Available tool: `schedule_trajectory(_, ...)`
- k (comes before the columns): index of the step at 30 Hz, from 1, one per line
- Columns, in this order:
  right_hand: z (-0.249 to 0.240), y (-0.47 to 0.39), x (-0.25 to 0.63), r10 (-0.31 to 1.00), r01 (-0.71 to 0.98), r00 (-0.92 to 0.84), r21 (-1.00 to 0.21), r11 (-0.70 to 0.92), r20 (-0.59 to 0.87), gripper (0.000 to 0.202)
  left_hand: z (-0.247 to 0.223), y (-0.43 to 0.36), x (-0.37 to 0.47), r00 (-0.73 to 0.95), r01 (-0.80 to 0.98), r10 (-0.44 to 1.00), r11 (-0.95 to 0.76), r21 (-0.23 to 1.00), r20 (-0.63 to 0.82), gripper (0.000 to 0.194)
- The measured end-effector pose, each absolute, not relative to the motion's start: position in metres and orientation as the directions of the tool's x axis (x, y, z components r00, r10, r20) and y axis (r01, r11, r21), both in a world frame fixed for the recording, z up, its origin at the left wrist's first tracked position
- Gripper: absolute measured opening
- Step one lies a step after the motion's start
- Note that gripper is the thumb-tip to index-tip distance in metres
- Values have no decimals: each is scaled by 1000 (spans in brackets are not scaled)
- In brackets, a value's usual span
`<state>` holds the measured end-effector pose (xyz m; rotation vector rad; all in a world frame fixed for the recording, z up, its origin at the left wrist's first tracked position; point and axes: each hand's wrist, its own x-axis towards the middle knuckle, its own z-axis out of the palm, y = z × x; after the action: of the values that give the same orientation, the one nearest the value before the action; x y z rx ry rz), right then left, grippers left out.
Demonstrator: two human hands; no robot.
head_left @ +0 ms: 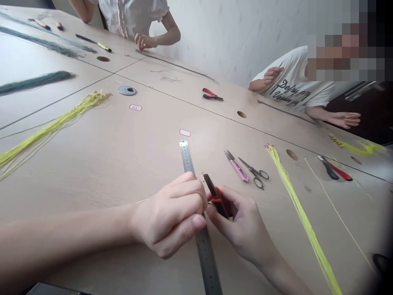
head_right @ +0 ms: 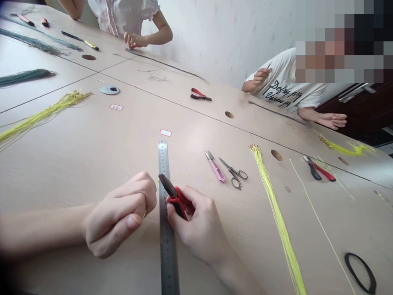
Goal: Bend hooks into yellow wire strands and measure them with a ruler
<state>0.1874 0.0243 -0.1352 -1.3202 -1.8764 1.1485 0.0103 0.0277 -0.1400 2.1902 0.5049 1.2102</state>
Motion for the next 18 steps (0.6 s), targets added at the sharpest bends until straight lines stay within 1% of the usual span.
schedule_trajectory(2,-134,23,187,935,457,-353,-878,141,-33,10,-141,28,11,528,49,560,-771,635,639,20)
schedule_trajectory(7,-134,20,186,933,458,-344,-886,71,-103,12,-145,26,14,471,2,496,-828,561,730,16)
schedule_trajectory(9,-135,20,186,940,454,-332,-887,88,-76,12,-145,25,15,463,-28,512,-807,589,723,17)
schedule_trajectory(10,-136,21,187,947,463,-319,-879,112,-47,12,-145,24,15,448,-39,558,-769,638,699,19)
schedule_trajectory(12,-138,22,189,960,515,-278,-839,179,33,13,-145,24,16,375,-65,726,-599,798,576,23)
schedule_trajectory(14,-140,24,191,959,595,-250,-761,259,131,12,-147,24,19,278,-157,890,-328,932,360,30)
schedule_trajectory(15,-141,25,192,952,634,-248,-712,301,181,11,-149,25,20,241,-236,940,-185,954,241,33)
schedule_trajectory(16,-143,26,192,941,666,-255,-666,337,222,10,-151,27,21,217,-326,967,-59,944,135,36)
schedule_trajectory(18,-146,27,192,925,696,-281,-609,380,256,9,-154,31,24,175,-477,984,121,871,-41,38)
